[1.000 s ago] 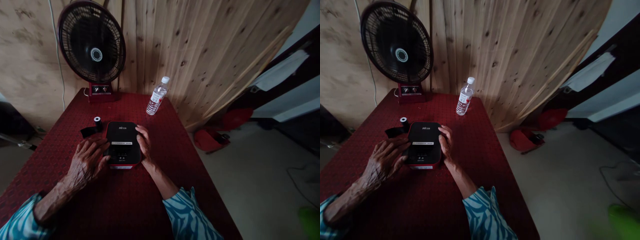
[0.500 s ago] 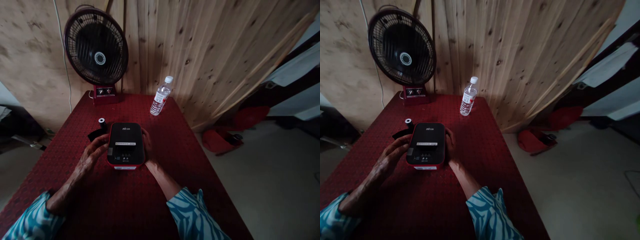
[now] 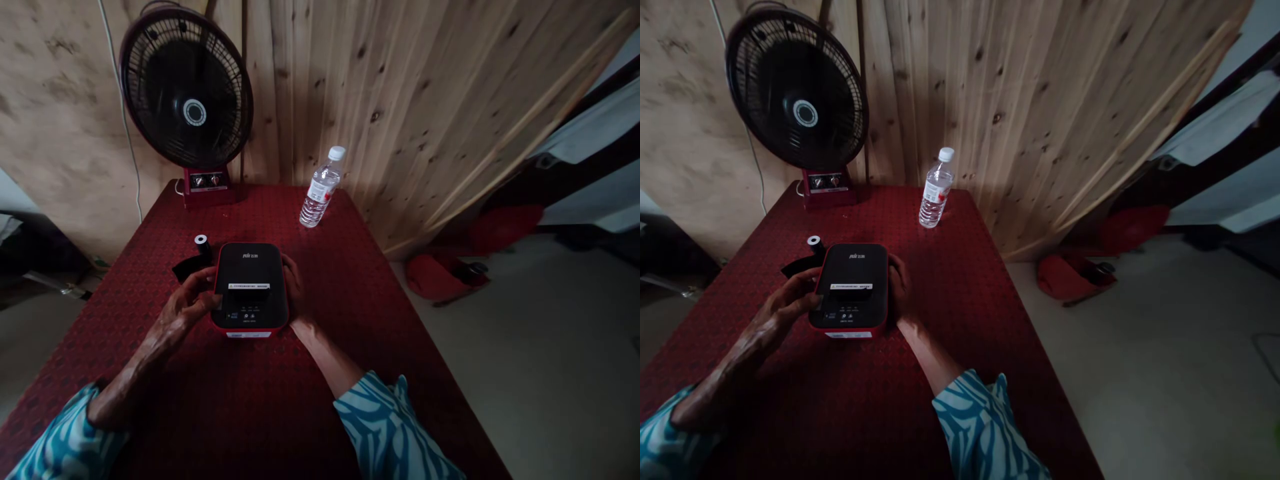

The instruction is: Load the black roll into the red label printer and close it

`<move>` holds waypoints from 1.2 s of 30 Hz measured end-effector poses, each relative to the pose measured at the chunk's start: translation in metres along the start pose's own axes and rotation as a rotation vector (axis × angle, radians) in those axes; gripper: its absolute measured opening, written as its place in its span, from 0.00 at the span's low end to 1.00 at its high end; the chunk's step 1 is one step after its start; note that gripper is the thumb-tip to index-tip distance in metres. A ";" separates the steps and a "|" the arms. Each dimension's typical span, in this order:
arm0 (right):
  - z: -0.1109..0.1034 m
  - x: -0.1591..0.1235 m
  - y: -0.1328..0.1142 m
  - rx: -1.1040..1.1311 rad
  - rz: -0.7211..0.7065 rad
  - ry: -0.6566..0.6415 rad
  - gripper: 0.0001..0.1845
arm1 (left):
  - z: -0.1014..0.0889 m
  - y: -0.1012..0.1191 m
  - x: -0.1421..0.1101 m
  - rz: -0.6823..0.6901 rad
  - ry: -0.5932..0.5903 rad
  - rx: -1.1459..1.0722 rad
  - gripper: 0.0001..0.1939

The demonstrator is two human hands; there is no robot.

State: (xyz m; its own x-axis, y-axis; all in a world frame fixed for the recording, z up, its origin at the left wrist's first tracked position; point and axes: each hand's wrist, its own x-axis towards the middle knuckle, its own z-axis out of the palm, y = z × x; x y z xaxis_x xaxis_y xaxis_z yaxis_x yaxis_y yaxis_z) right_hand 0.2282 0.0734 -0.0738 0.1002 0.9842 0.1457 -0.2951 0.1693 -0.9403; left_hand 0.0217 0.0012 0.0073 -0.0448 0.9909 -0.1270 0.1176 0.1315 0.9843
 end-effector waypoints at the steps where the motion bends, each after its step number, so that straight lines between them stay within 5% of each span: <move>1: -0.001 0.000 0.000 -0.007 -0.003 -0.001 0.18 | 0.000 0.000 0.000 -0.001 0.005 0.003 0.30; 14: 0.000 0.000 -0.001 -0.030 0.009 -0.004 0.19 | 0.000 -0.005 0.006 -0.069 -0.093 -0.279 0.31; 29: 0.001 0.001 -0.002 -0.093 -0.020 -0.004 0.20 | -0.001 -0.007 0.001 -0.016 -0.047 -0.060 0.32; 33: 0.001 0.002 0.003 -0.077 -0.040 -0.011 0.19 | -0.001 0.013 -0.002 0.199 0.023 0.226 0.22; 36: 0.001 0.002 0.003 -0.049 -0.038 -0.012 0.20 | 0.008 0.032 0.009 0.463 -0.073 0.501 0.14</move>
State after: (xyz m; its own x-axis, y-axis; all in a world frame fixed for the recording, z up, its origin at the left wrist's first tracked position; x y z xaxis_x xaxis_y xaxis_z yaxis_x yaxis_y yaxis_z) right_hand 0.2263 0.0760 -0.0759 0.0989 0.9778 0.1846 -0.2446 0.2037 -0.9480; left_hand 0.0325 0.0149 0.0364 0.1858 0.9455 0.2674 0.5539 -0.3256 0.7662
